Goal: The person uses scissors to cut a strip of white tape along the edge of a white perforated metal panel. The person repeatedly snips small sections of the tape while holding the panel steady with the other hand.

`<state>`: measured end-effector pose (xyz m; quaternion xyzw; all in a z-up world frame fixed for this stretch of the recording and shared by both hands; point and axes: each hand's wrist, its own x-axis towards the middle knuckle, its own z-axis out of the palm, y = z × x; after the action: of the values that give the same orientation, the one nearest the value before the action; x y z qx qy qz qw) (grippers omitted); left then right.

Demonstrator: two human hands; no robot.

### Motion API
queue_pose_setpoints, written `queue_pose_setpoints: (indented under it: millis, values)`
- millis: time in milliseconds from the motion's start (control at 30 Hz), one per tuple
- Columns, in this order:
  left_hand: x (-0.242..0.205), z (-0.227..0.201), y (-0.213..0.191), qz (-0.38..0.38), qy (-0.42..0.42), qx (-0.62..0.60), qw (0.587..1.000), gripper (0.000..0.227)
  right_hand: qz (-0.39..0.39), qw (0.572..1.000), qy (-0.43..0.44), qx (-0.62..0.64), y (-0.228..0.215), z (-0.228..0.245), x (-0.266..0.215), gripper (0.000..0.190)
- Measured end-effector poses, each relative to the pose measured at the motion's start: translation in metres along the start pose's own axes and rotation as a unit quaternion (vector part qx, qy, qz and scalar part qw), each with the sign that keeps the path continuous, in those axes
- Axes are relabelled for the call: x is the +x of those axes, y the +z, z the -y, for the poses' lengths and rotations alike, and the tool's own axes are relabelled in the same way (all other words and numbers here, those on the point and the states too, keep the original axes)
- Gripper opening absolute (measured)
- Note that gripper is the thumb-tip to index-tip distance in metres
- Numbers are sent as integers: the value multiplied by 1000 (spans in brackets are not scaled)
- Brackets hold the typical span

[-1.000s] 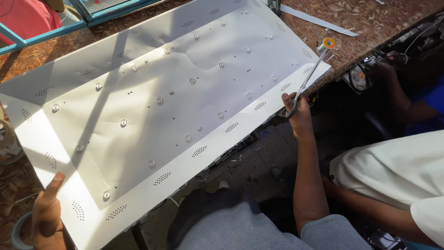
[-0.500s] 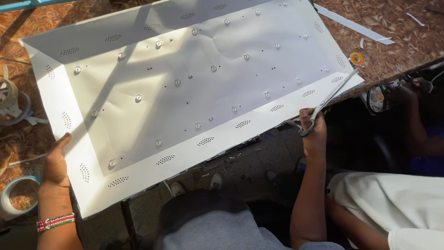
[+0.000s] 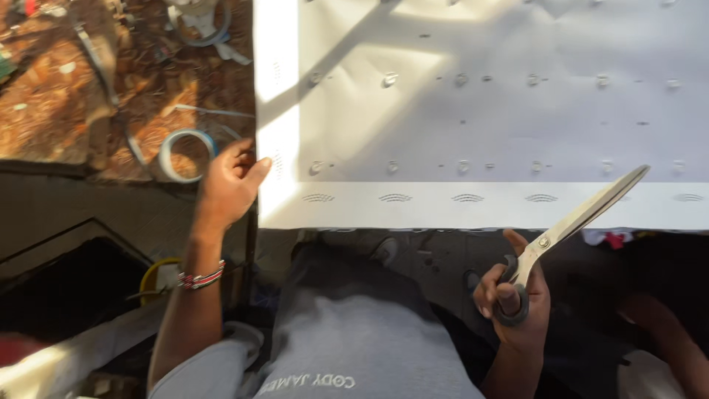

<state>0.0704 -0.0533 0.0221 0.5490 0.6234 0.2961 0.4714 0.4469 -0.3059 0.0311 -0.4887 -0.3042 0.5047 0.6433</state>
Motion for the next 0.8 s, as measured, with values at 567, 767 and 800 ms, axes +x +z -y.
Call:
queue_pose_setpoints:
  millis: [567,767,800]
  values:
    - [7,1,-48,257,79,-32,963,16,370,892,251,69,205,-39,-58,107]
    - [19,-5,-54,305,82,108,943,34,381,883,270,44,237,-52,-60,104]
    - [18,-7,-56,330,70,112,935,36,382,885,265,21,240,-50,-60,105]
